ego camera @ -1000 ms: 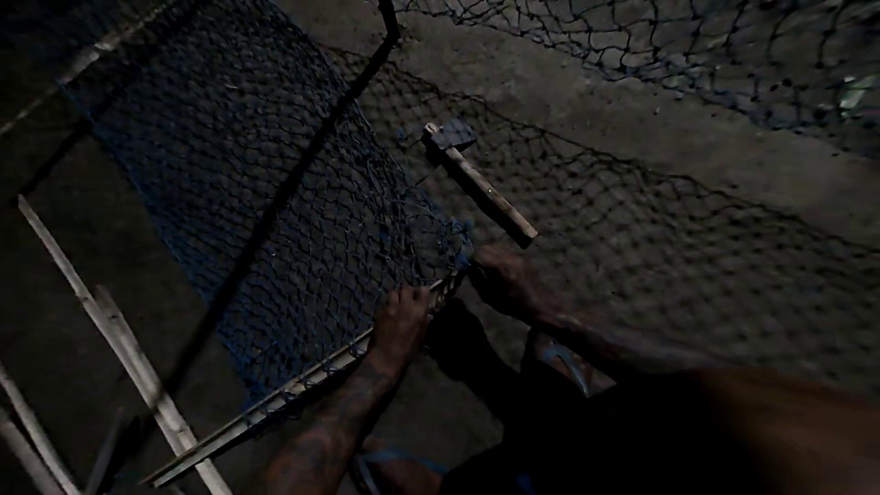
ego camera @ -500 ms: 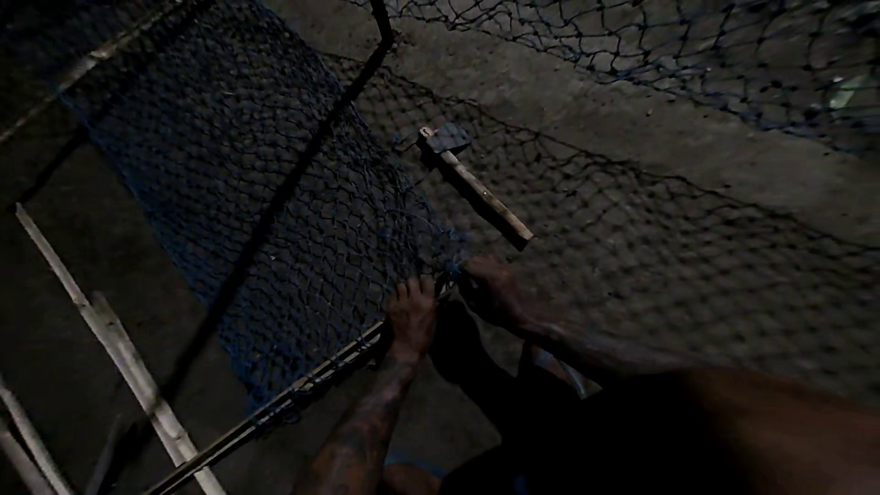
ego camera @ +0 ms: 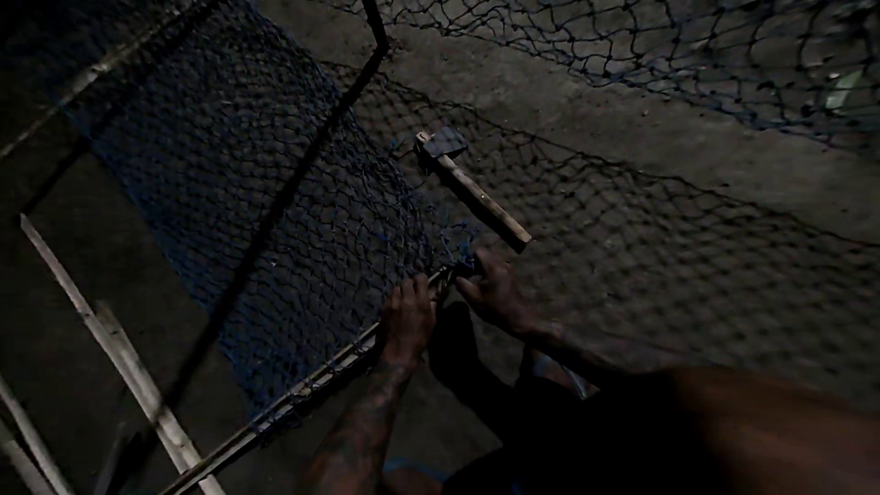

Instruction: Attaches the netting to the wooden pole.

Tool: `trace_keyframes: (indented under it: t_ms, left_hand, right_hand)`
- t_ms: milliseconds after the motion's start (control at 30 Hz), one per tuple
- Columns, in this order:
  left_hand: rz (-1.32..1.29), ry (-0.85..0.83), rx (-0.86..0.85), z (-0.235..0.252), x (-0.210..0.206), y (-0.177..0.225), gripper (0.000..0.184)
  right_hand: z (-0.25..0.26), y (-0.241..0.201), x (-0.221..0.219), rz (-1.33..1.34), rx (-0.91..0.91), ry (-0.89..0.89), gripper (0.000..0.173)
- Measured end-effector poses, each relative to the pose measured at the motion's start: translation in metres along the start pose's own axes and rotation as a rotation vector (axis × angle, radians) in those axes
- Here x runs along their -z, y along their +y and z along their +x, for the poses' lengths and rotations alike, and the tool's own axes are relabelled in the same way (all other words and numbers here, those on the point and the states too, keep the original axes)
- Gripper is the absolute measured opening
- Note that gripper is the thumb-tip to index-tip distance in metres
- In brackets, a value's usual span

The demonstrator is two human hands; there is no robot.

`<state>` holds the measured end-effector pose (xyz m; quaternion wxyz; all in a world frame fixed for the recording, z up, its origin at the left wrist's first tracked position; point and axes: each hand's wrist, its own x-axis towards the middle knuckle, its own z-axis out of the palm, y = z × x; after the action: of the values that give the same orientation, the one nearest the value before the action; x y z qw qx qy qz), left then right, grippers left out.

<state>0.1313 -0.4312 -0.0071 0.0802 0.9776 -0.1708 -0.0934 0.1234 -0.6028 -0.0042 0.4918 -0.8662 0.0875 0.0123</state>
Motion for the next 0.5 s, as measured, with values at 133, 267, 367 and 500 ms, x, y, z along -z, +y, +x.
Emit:
trace_keyframes:
  t_ms: [133, 267, 367, 500]
  left_hand:
    - [0.029, 0.08, -0.035, -0.004, -0.008, 0.008, 0.031]
    - [-0.028, 0.035, 0.02, 0.001, -0.004, 0.015, 0.03]
    - [-0.067, -0.022, 0.071, 0.002, 0.0, 0.012, 0.039]
    - [-0.071, -0.015, 0.067, 0.006, -0.001, 0.008, 0.05]
  right_hand:
    - [-0.005, -0.012, 0.001, 0.004, 0.04, -0.072, 0.028]
    - [-0.003, -0.01, 0.003, 0.012, 0.052, -0.232, 0.033]
    - [-0.001, 0.0, -0.002, 0.179, 0.029, -0.128, 0.032]
    - [0.009, 0.002, 0.006, 0.368, -0.248, -0.057, 0.024]
